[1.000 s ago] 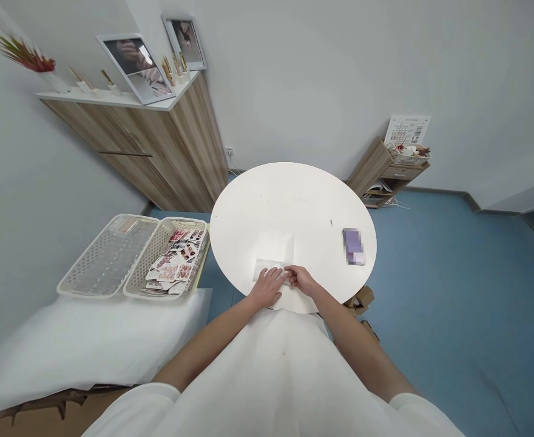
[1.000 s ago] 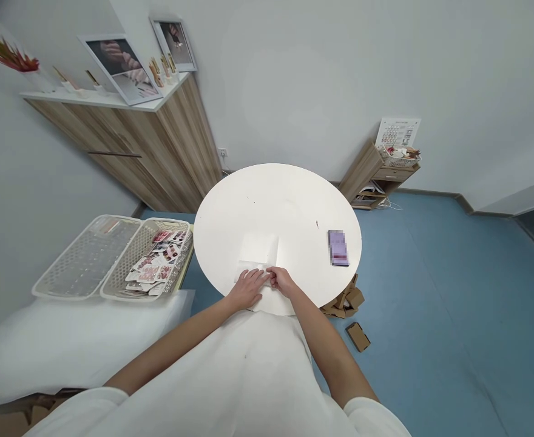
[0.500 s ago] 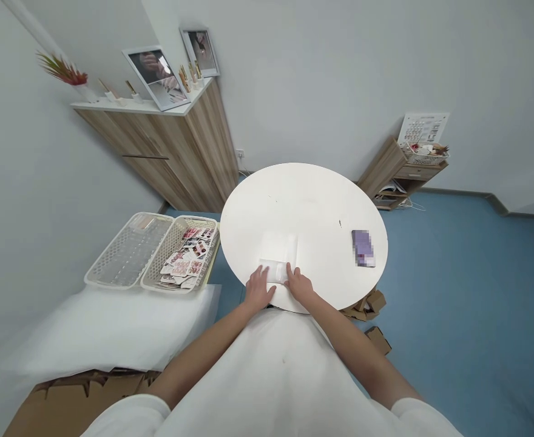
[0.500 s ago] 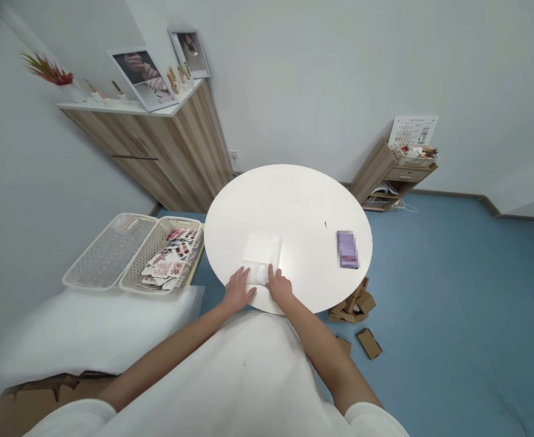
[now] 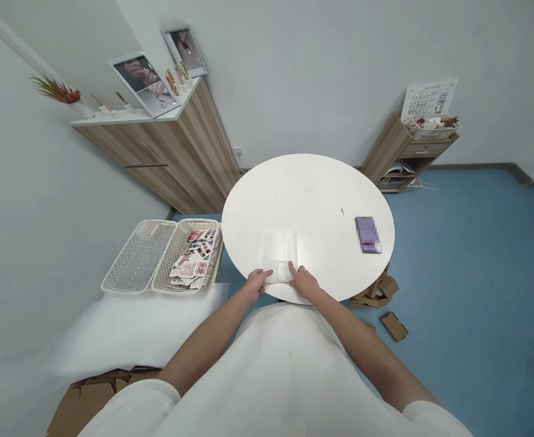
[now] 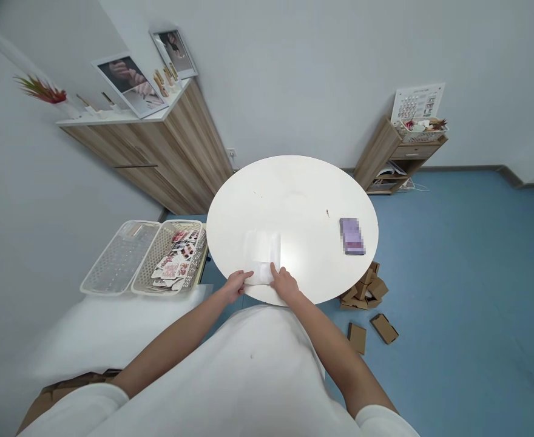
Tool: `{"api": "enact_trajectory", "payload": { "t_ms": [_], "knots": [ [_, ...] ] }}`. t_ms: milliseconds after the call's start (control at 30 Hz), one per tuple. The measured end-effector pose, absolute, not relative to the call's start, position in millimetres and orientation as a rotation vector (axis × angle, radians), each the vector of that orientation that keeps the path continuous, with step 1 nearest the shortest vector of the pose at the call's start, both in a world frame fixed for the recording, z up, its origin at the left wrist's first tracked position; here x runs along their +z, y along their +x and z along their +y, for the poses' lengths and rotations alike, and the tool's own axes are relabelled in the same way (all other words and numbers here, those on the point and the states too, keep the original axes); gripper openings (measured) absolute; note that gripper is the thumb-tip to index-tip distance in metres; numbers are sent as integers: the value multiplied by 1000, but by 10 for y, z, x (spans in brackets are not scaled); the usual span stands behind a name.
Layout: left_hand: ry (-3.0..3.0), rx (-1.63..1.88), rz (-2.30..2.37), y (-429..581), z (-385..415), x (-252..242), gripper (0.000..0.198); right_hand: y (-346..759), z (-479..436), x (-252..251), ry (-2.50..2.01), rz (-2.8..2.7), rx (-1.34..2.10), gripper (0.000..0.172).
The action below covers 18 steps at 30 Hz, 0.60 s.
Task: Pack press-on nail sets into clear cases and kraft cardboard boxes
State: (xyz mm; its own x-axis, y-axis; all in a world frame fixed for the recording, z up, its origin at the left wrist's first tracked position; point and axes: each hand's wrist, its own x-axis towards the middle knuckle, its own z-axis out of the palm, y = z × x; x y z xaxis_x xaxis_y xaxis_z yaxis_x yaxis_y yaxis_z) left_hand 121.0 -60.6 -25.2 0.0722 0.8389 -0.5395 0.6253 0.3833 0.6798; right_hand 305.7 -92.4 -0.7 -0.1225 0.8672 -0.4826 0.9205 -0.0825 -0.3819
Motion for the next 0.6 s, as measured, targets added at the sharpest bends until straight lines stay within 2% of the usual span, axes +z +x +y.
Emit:
{"api": "enact_trajectory", "payload": {
  "t_ms": [333, 600],
  "knots": [
    [1718, 165, 1532, 1547, -518, 11, 25, 2998, -870, -52, 1949, 2173, -919, 60],
    [1862, 52, 1438, 1763, -598, -23, 15, 3051, -887, -127, 2152, 2172, -1353, 49]
  ]
}}
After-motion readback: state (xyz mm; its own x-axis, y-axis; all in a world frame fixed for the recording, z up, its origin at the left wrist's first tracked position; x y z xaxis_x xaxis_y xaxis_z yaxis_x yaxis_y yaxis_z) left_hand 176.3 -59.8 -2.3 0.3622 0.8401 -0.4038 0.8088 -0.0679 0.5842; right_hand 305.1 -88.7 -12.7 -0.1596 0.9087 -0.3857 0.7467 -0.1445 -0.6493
